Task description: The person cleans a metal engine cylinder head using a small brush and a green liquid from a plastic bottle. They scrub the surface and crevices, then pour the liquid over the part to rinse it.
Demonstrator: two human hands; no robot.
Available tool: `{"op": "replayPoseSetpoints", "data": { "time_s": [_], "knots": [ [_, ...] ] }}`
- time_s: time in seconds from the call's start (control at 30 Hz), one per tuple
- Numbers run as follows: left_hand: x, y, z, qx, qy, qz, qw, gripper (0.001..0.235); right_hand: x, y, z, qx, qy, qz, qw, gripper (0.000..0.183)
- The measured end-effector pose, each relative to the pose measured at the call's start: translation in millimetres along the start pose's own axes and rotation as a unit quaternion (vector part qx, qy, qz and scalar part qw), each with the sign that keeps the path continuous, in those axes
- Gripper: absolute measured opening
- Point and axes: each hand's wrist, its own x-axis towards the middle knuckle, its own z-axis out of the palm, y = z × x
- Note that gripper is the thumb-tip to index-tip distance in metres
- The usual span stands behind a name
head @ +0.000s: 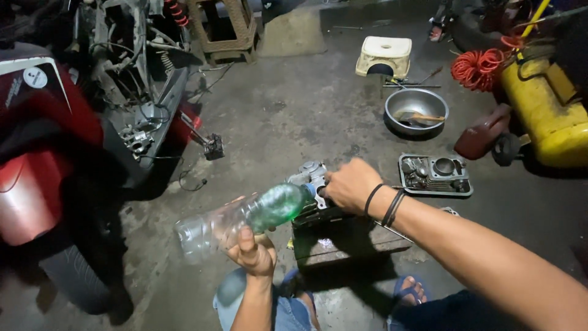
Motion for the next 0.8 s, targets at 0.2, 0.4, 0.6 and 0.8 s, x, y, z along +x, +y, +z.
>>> {"op": "replayPoseSetpoints", "data": {
  "time_s": [0.2,0.4,0.6,0.8],
  "knots": [
    [0,-3,-7,-0.004,0.006,-0.002,1.0,0.062,2,13,3,0.015,0.077,0.004,0.997,0.021],
    [-15,-29,-45,0.019,0.062,-0.047,0.997,0.067,3,12,12,0.04,0.094,-0.002,0.995,0.031],
    [-16,-30,-41,-0.026,0.071,-0.077,0.994,0.079,-3,11,3,0.059,0.054,-0.003,0.997,0.035],
    [-33,-64,-86,0.048,0.204,-0.145,0.967,0.042,-1,13,13,0.046,0.142,-0.019,0.989,0.028]
  ]
}}
